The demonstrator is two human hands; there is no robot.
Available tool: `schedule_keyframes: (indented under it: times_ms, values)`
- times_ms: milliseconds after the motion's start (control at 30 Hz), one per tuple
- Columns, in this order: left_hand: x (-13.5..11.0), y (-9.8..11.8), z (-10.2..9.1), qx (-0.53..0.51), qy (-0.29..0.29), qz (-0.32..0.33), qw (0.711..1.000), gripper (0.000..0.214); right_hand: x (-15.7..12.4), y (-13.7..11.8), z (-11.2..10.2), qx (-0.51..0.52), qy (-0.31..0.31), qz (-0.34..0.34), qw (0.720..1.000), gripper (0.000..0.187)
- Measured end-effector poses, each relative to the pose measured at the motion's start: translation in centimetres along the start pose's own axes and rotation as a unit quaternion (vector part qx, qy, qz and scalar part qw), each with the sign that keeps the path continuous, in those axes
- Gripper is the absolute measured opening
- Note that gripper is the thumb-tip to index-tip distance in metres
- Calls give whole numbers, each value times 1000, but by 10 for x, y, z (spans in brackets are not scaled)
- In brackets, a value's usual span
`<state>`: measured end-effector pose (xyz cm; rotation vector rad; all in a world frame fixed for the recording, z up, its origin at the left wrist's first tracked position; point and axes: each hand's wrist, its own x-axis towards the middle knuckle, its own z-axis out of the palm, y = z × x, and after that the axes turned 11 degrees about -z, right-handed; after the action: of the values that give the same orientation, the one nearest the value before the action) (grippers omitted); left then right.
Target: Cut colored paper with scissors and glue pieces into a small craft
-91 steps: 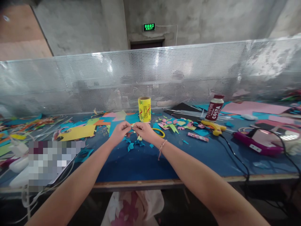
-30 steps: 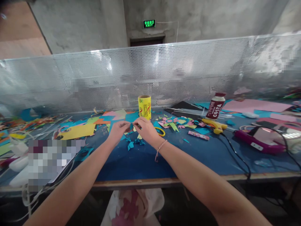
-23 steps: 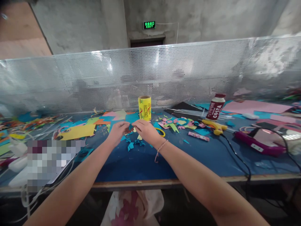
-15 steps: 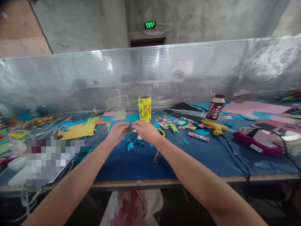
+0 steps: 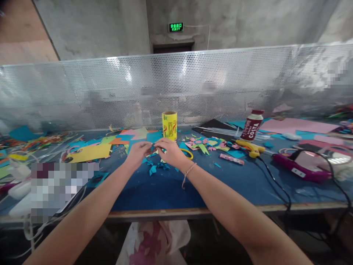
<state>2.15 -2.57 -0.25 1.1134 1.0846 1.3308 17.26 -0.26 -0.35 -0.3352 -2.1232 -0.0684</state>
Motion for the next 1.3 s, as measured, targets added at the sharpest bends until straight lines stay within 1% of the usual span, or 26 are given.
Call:
schedule_keyframes:
  times_ms: [67, 133, 200, 267, 333, 467, 533, 667, 767, 867, 967, 1033, 1100, 1200, 1300]
  values:
    - [1, -1, -1, 33, 17, 28, 999, 22, 0, -1, 4, 56, 44, 87, 994, 12]
    - [1, -1, -1, 53, 26, 47, 997, 23, 0, -1, 10, 110, 78, 167, 977, 16]
    - [1, -1, -1, 64, 26, 54, 996, 22, 0, 0, 16, 154, 83, 212, 961, 22]
    - [0, 0, -1, 74, 25, 56, 995, 21, 0, 1, 21, 175, 70, 230, 955, 24]
    - [0, 0, -1, 87, 28, 61, 994, 19, 1, 1, 22, 175, 61, 234, 954, 21]
    - [-1, 1, -1, 125, 34, 82, 988, 19, 2, 1, 18, 191, 73, 250, 946, 17]
    - [-2, 2, -1, 129, 34, 75, 988, 18, 2, 1, 16, 196, 72, 257, 943, 16]
    - [-3, 3, -1, 116, 18, 30, 993, 15, 2, 4, 13, 163, 44, 231, 958, 11]
    - [-2, 3, -2, 111, -2, -5, 994, 12, 2, 7, 9, 126, 3, 201, 971, 9]
    - [0, 2, -4, 89, -15, -27, 996, 11, 2, 8, 7, 54, -28, 138, 988, 17]
    - [1, 3, -7, 26, -7, -33, 999, 13, 1, 7, 5, 5, 3, 75, 997, 29]
    - [2, 3, -7, -27, 0, -33, 999, 16, 1, 4, 3, -4, 22, 44, 999, 33]
    - [2, 4, -6, -77, 5, -34, 996, 18, 2, 1, 2, -11, 18, 9, 1000, 33]
    - [2, 3, -4, -136, 0, -44, 990, 17, 2, -2, 1, -22, 4, -30, 999, 23]
    - [2, 1, -3, -174, -22, -59, 983, 14, 3, -1, 3, -22, 18, -33, 999, 13]
